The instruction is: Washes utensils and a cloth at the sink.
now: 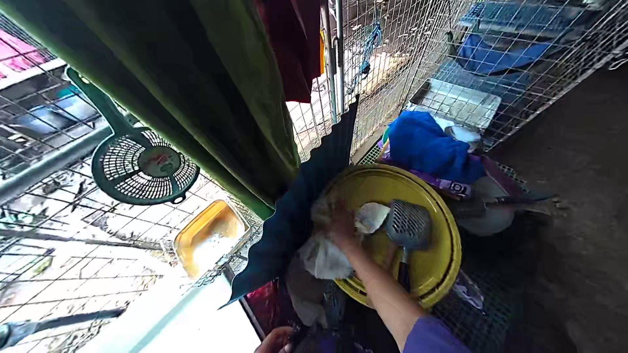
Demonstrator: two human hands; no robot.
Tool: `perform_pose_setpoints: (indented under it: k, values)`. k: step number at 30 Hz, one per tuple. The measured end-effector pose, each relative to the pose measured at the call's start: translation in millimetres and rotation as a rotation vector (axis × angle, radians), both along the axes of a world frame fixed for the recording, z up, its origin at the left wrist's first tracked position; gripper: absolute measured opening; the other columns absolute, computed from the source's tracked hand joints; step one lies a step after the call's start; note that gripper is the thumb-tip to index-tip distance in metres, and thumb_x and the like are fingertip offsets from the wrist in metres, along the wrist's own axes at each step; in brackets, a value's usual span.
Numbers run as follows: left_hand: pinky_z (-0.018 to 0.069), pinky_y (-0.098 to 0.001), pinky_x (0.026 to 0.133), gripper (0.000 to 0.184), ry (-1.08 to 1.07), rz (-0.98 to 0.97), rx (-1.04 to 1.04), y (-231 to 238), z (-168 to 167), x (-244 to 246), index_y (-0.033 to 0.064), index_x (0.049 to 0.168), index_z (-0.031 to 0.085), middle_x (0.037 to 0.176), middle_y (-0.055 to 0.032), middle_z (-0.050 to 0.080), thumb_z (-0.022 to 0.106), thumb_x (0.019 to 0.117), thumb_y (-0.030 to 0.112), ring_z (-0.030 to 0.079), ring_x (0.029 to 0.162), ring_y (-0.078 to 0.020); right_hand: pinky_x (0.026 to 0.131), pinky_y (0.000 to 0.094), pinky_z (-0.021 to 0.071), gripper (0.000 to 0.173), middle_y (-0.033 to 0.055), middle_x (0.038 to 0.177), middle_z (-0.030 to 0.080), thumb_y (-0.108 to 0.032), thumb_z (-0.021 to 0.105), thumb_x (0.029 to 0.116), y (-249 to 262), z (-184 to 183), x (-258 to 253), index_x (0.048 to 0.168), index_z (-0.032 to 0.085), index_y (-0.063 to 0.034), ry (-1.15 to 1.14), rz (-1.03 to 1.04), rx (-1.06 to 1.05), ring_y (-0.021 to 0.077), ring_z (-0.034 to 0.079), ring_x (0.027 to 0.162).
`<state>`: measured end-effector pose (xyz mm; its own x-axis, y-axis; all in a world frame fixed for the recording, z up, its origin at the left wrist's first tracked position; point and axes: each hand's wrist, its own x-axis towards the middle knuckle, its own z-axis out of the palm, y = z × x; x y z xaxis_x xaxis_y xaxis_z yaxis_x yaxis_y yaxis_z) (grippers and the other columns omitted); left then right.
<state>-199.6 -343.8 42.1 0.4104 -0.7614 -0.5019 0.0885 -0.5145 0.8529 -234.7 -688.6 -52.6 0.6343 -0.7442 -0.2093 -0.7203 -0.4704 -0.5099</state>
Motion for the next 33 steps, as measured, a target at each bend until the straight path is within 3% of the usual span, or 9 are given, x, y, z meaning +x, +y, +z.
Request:
perform_pose_setpoints:
  k: [3, 6, 9, 14, 20, 25, 27, 29, 33]
  values:
    - [0.0546, -0.0309, 0.087, 0.034, 0.008, -0.026, -0.029, -4, -1, 0, -0.0073, 0.13, 0.058, 0.104, -0.0086, 0.067, 0.055, 0.1006, 0.01, 0.065, 0.091, -0.0088, 0.126, 0.0622, 0.011, 0.082, 0.0205, 0.17, 0.019, -0.051, 0.065, 0.0934, 67, 3, -48, 0.158, 0.04, -0.0094, 0.056, 0.05, 0.052, 0.0377, 0.015, 0.158]
    - [0.0541, -0.0326, 0.089, 0.034, 0.015, -0.048, -0.028, -5, -1, 2, -0.0062, 0.13, 0.058, 0.105, -0.0099, 0.067, 0.056, 0.1004, 0.009, 0.065, 0.093, -0.0109, 0.124, 0.068, 0.0049, 0.074, 0.0258, 0.167, 0.023, -0.043, 0.063, 0.0964, 105, -2, -84, 0.153, 0.045, 0.0001, 0.073, -0.06, 0.002, 0.0417, 0.014, 0.158]
    - [0.0546, -0.0339, 0.09, 0.034, 0.007, -0.07, -0.028, -3, -2, 3, -0.0056, 0.131, 0.059, 0.106, -0.0107, 0.068, 0.056, 0.1005, 0.01, 0.066, 0.094, -0.0122, 0.122, 0.0707, 0.0057, 0.076, 0.0322, 0.165, 0.02, -0.039, 0.062, 0.0967, 79, -11, -68, 0.155, 0.039, 0.0039, 0.07, -0.214, -0.091, 0.0468, 0.013, 0.156]
    - [0.0536, -0.031, 0.087, 0.033, 0.009, -0.064, 0.007, 12, -6, 3, -0.0024, 0.131, 0.06, 0.106, -0.0085, 0.068, 0.056, 0.1007, 0.01, 0.065, 0.092, -0.0099, 0.118, 0.068, 0.0257, 0.082, 0.0393, 0.158, 0.028, -0.039, 0.063, 0.0968, 16, 6, -20, 0.156, 0.031, 0.0076, 0.1, -0.348, -0.063, 0.0558, 0.029, 0.147]
    - [0.0525, -0.0384, 0.093, 0.035, 0.045, -0.073, 0.017, 53, -8, 10, -0.0019, 0.134, 0.06, 0.114, -0.0167, 0.069, 0.055, 0.103, 0.014, 0.066, 0.099, -0.0181, 0.111, 0.0745, 0.031, 0.069, 0.0449, 0.136, 0.051, -0.041, 0.06, 0.1008, 50, 28, -59, 0.141, 0.049, 0.0149, 0.332, -0.186, -0.003, 0.0626, 0.045, 0.132]
    - [0.0502, -0.0384, 0.088, 0.039, 0.038, -0.032, 0.009, 97, 5, 34, -0.0026, 0.139, 0.056, 0.113, -0.0193, 0.067, 0.054, 0.1035, 0.013, 0.063, 0.093, -0.0201, 0.111, 0.0676, 0.0352, 0.062, 0.0394, 0.137, 0.054, -0.041, 0.049, 0.108, 39, 88, -39, 0.133, 0.056, 0.0156, 0.244, -0.235, 0.232, 0.0516, 0.05, 0.134]
    - [0.0522, -0.0407, 0.089, 0.049, 0.054, 0.015, -0.042, 117, 12, 47, -0.0011, 0.146, 0.048, 0.121, -0.0223, 0.064, 0.06, 0.1003, 0.012, 0.065, 0.099, -0.0239, 0.103, 0.0687, 0.0393, 0.061, 0.0423, 0.123, 0.059, -0.039, 0.052, 0.1078, 93, 137, -25, 0.12, 0.059, 0.0202, 0.178, -0.119, 0.283, 0.0543, 0.056, 0.121]
    - [0.0526, -0.0509, 0.096, 0.074, 0.063, 0.002, -0.112, 137, 23, 57, 0.0039, 0.159, 0.032, 0.143, -0.0292, 0.051, 0.069, 0.0939, 0.009, 0.061, 0.119, -0.0371, 0.09, 0.0682, 0.0456, 0.057, 0.0391, 0.102, 0.065, -0.036, 0.054, 0.1073, 164, 177, -16, 0.104, 0.064, 0.0194, 0.114, 0.103, 0.307, 0.051, 0.065, 0.099]
    - [0.0481, -0.0605, 0.101, 0.11, -0.014, -0.012, -0.269, 173, 43, 72, 0.005, 0.164, 0.017, 0.164, -0.0285, 0.024, 0.084, 0.078, 0.016, 0.04, 0.144, -0.0435, 0.079, 0.0451, 0.0593, 0.044, 0.0114, 0.086, 0.073, -0.036, 0.054, 0.1019, 291, 215, 17, 0.106, 0.071, 0.0049, -0.234, 0.438, 0.491, 0.0163, 0.072, 0.08]
